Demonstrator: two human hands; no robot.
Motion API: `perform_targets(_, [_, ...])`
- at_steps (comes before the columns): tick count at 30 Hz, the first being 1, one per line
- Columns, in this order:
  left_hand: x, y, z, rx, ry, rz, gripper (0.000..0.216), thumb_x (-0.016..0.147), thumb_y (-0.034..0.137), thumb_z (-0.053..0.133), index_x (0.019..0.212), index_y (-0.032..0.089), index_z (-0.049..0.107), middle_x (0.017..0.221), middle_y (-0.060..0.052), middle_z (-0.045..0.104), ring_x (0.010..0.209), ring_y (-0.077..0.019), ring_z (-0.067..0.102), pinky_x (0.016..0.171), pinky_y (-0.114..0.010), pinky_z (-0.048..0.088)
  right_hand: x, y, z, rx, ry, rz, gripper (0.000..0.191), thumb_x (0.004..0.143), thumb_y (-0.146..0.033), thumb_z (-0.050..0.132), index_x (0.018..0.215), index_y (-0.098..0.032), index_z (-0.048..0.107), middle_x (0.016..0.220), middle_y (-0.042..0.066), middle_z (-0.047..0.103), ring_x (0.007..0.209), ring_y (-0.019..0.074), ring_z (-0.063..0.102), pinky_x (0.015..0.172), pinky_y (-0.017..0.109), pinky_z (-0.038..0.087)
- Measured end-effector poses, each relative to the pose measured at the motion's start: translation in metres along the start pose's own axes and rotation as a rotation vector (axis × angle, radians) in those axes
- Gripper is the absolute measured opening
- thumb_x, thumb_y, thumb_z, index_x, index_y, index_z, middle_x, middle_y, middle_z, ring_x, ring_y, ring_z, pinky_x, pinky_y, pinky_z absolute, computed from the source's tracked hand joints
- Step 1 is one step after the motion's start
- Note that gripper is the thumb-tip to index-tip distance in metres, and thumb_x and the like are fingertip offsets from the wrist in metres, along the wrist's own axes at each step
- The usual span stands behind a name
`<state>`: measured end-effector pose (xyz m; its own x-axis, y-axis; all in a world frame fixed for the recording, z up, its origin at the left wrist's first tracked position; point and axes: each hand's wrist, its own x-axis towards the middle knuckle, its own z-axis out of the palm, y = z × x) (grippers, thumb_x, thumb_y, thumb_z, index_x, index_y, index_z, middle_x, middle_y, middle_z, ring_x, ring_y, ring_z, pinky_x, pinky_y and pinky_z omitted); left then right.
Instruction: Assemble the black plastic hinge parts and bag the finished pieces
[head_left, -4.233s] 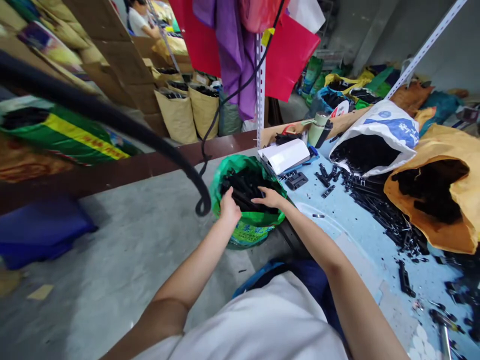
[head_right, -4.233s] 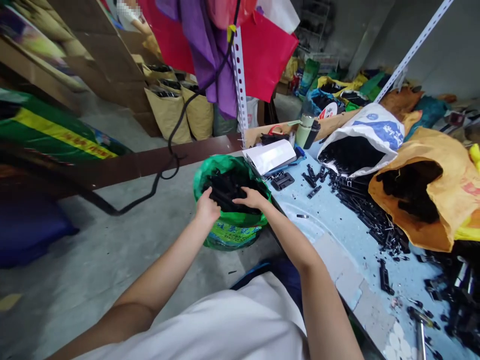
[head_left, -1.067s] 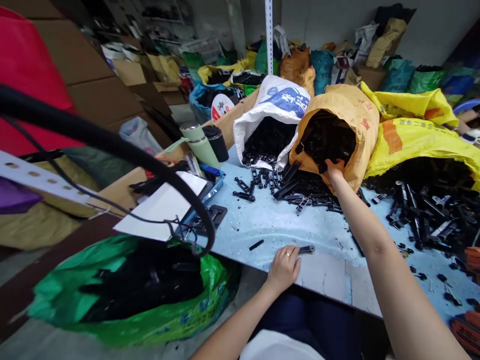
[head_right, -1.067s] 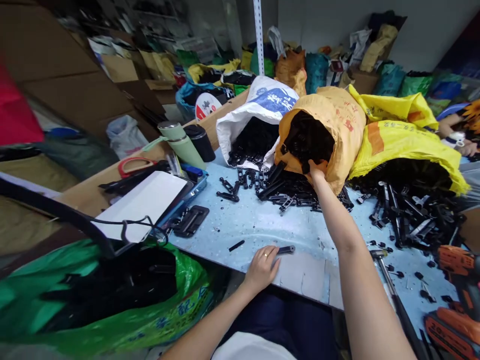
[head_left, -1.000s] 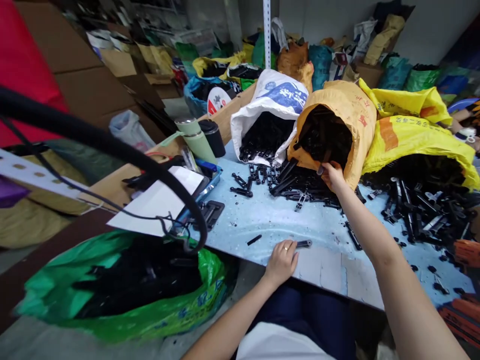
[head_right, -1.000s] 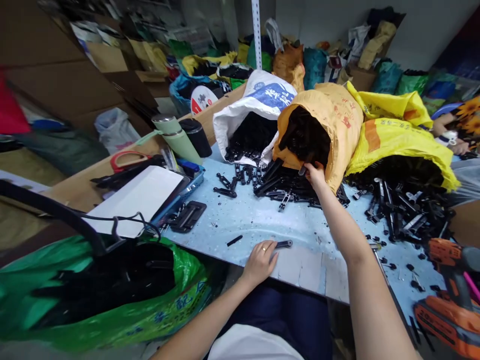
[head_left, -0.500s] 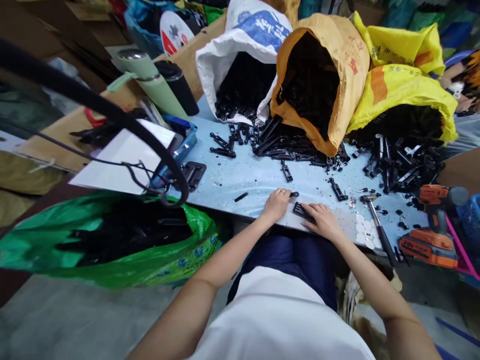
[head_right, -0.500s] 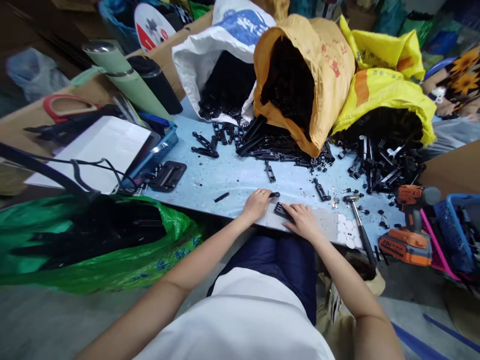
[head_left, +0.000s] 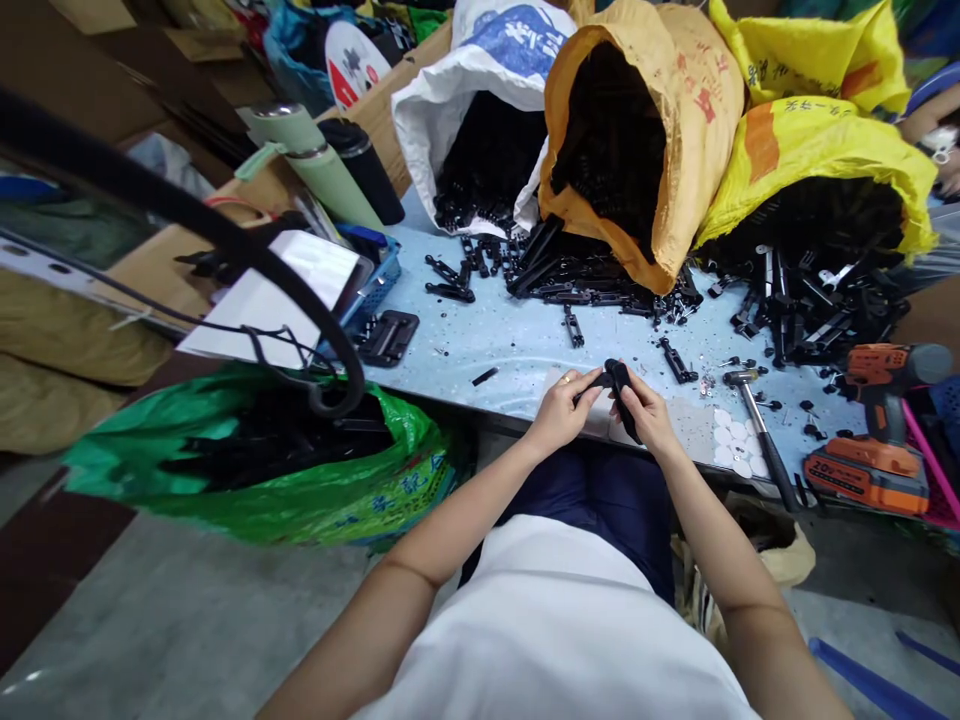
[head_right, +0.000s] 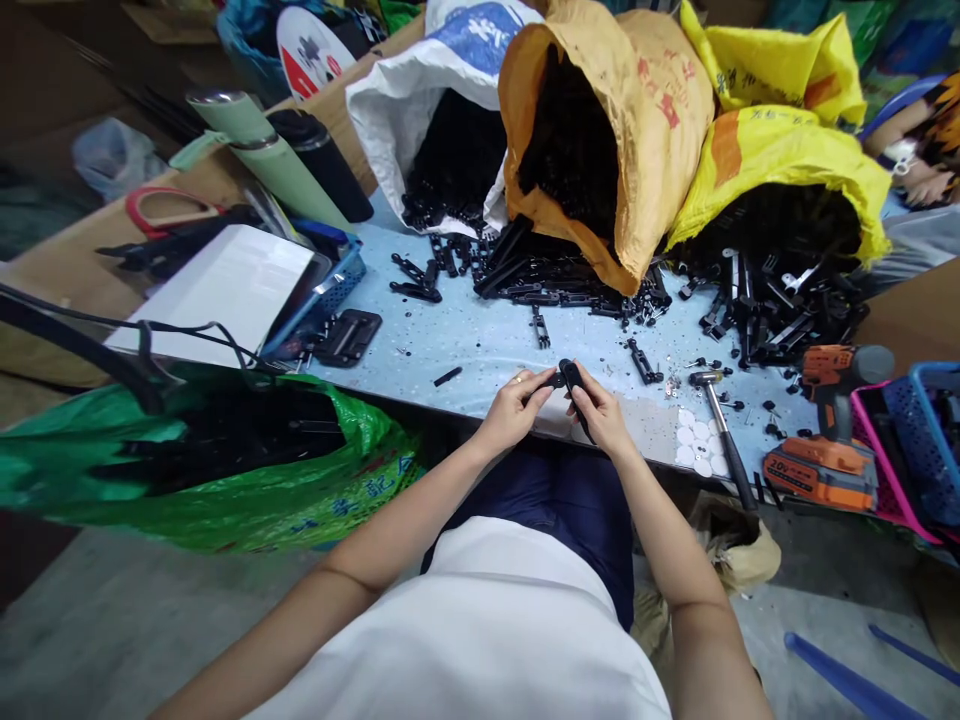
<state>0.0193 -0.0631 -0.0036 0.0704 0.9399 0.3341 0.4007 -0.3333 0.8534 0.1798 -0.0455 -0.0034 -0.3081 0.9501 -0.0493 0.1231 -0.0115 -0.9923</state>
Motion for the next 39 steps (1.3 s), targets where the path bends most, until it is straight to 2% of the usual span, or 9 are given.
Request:
perform_targets(7, [-0.004, 0.009, 0.004, 0.077, 0.061, 0.06, 0.035, 0.091, 0.035, 0.04, 0.112, 0.016, 0.06, 0.075, -0.002, 0.053, 0.07, -0.0116, 0.052, 0.069, -0.024, 0.046, -0.003, -0.007, -0.018, -0.238, -0.139, -0.163, 0.054, 0.08, -0.053, 0.05, 0.128, -0.028, 0.048, 0.087, 0.002, 0.057, 0.054, 0.0083, 0.05, 0.053, 0.026, 0.051])
perform_targets(13, [-0.005, 0.023, 0.022, 0.123, 0.317, 0.067, 0.039, 0.094, 0.035, 0.028, 0.114, 0.016, 0.057, 0.084, -0.006, 0.058, 0.079, -0.013, 0.054, 0.074, -0.026, 0.046, -0.014, -0.004, -0.002, -0.28, 0.02, -0.248, 0.054, 0.085, -0.054, 0.04, 0.133, -0.029, 0.041, 0.098, 0.006, 0.056, 0.056, 0.0109, 0.051, 0.053, 0.029, 0.052])
perform_targets(17, [-0.001, 0.015, 0.019, 0.099, 0.209, 0.154, 0.039, 0.094, 0.036, 0.029, 0.111, 0.016, 0.058, 0.084, -0.006, 0.059, 0.078, -0.0132, 0.054, 0.073, -0.027, 0.047, -0.016, 0.004, 0.003, -0.34, 0.011, -0.259, 0.058, 0.086, -0.053, 0.037, 0.138, -0.028, 0.031, 0.099, 0.006, 0.057, 0.059, 0.0123, 0.053, 0.06, 0.03, 0.052])
perform_targets(20, [-0.003, 0.0, 0.022, 0.138, 0.197, 0.036, 0.036, 0.094, 0.031, 0.029, 0.114, 0.017, 0.055, 0.091, -0.007, 0.06, 0.085, -0.0153, 0.056, 0.078, -0.03, 0.047, -0.005, 0.009, -0.007, -0.481, -0.129, -0.217, 0.058, 0.087, -0.052, 0.035, 0.14, -0.028, 0.028, 0.107, 0.007, 0.057, 0.075, 0.0166, 0.058, 0.071, 0.033, 0.051])
perform_targets(23, [-0.005, -0.011, 0.026, 0.323, 0.089, -0.09, 0.037, 0.088, 0.019, 0.036, 0.123, 0.02, 0.049, 0.107, -0.011, 0.056, 0.1, -0.0215, 0.054, 0.086, -0.038, 0.044, 0.018, 0.001, -0.043, -0.778, -0.21, -0.146, 0.051, 0.086, -0.05, 0.04, 0.132, -0.029, 0.042, 0.115, 0.007, 0.055, 0.1, 0.0237, 0.054, 0.086, 0.039, 0.046])
perform_targets(26, [0.002, -0.017, 0.025, 0.514, -0.277, 0.07, 0.046, 0.078, 0.006, 0.044, 0.119, 0.025, 0.054, 0.118, -0.01, 0.053, 0.115, -0.0267, 0.045, 0.099, -0.052, 0.031, 0.05, -0.015, -0.099, -1.072, 0.052, 0.003, 0.043, 0.089, -0.04, 0.038, 0.126, -0.022, 0.049, 0.12, 0.012, 0.052, 0.108, 0.0277, 0.048, 0.086, 0.042, 0.044])
perform_targets(29, [0.016, -0.015, 0.024, 0.611, -0.596, 0.256, 0.04, 0.076, 0.003, 0.043, 0.104, 0.025, 0.062, 0.1, -0.008, 0.062, 0.106, -0.0244, 0.051, 0.101, -0.055, 0.025, 0.083, -0.03, -0.15, -1.294, 0.306, 0.134, 0.038, 0.087, -0.024, 0.041, 0.122, -0.013, 0.05, 0.119, 0.018, 0.051, 0.113, 0.0304, 0.042, 0.087, 0.043, 0.04])
perform_targets(34, [0.023, -0.005, 0.032, 0.812, -0.517, 0.245, 0.036, 0.081, 0.005, 0.037, 0.105, 0.019, 0.06, 0.081, -0.009, 0.064, 0.081, -0.0218, 0.058, 0.088, -0.047, 0.037, 0.124, -0.032, -0.187, -0.954, 0.66, 0.444, 0.023, 0.077, -0.007, 0.051, 0.1, -0.006, 0.056, 0.106, 0.025, 0.056, 0.112, 0.0299, 0.045, 0.087, 0.04, 0.037])
perform_targets(39, [0.017, -0.001, 0.038, 0.881, -0.518, 0.186, 0.037, 0.082, 0.004, 0.036, 0.111, 0.016, 0.057, 0.082, -0.012, 0.064, 0.079, -0.0229, 0.059, 0.071, -0.036, 0.041, 0.142, -0.032, -0.198, -0.552, 0.757, 0.443, 0.016, 0.075, -0.012, 0.058, 0.09, -0.01, 0.053, 0.082, 0.014, 0.06, 0.081, 0.0186, 0.056, 0.066, 0.027, 0.042])
